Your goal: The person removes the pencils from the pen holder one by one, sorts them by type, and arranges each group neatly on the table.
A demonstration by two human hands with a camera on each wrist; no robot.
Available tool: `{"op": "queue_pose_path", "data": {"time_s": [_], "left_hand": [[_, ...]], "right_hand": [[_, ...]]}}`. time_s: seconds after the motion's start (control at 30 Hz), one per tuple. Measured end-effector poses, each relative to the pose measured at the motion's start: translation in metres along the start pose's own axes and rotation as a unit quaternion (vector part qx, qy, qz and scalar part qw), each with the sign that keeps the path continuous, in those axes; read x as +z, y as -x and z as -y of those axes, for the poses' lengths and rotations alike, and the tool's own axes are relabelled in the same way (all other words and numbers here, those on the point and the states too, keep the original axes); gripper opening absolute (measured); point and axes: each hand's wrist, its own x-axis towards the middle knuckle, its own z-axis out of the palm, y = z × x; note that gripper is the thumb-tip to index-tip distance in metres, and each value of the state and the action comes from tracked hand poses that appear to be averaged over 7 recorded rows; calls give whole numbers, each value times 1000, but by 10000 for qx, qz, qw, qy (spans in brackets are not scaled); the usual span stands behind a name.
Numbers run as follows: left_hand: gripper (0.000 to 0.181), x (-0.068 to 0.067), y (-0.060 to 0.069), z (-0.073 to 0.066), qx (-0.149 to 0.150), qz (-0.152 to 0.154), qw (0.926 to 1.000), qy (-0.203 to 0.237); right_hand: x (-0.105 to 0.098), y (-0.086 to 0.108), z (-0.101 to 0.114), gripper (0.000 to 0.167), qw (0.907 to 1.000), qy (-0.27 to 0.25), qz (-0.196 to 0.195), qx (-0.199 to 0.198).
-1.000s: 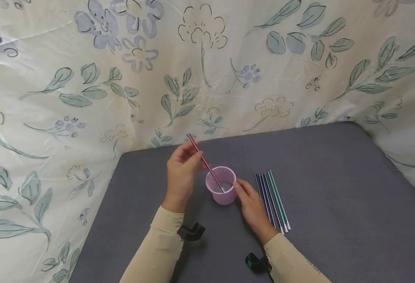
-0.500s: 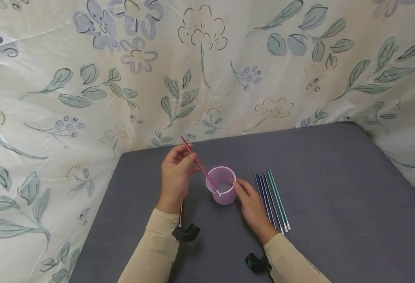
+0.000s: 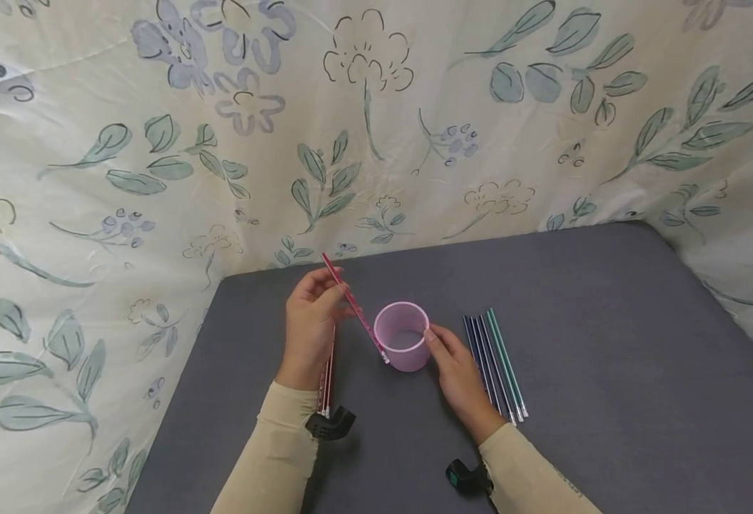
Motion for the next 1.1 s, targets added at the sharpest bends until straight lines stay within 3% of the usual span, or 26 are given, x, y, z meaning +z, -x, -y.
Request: {"op": "queue_pose_path", "data": {"time_s": [0.3,0.53,0.73,1.1], "left_hand": [[22,-15,1,2,-212,-43,9995,-213],[28,-31,4,4,-437,-81,9971,-615],[31,-42,4,7,-748,-228,9952,-591],[24,-64,5,15,-938,-448,9917,-754]], "right_hand": [[2,2,0,47,10000,-33,-16,-36],[3,3,-1,47,10000,14,-90,-40],[3,3,0,46,9999,-78,-75,-35],[0,0,0,46,10000,-45,-25,-23]]}}
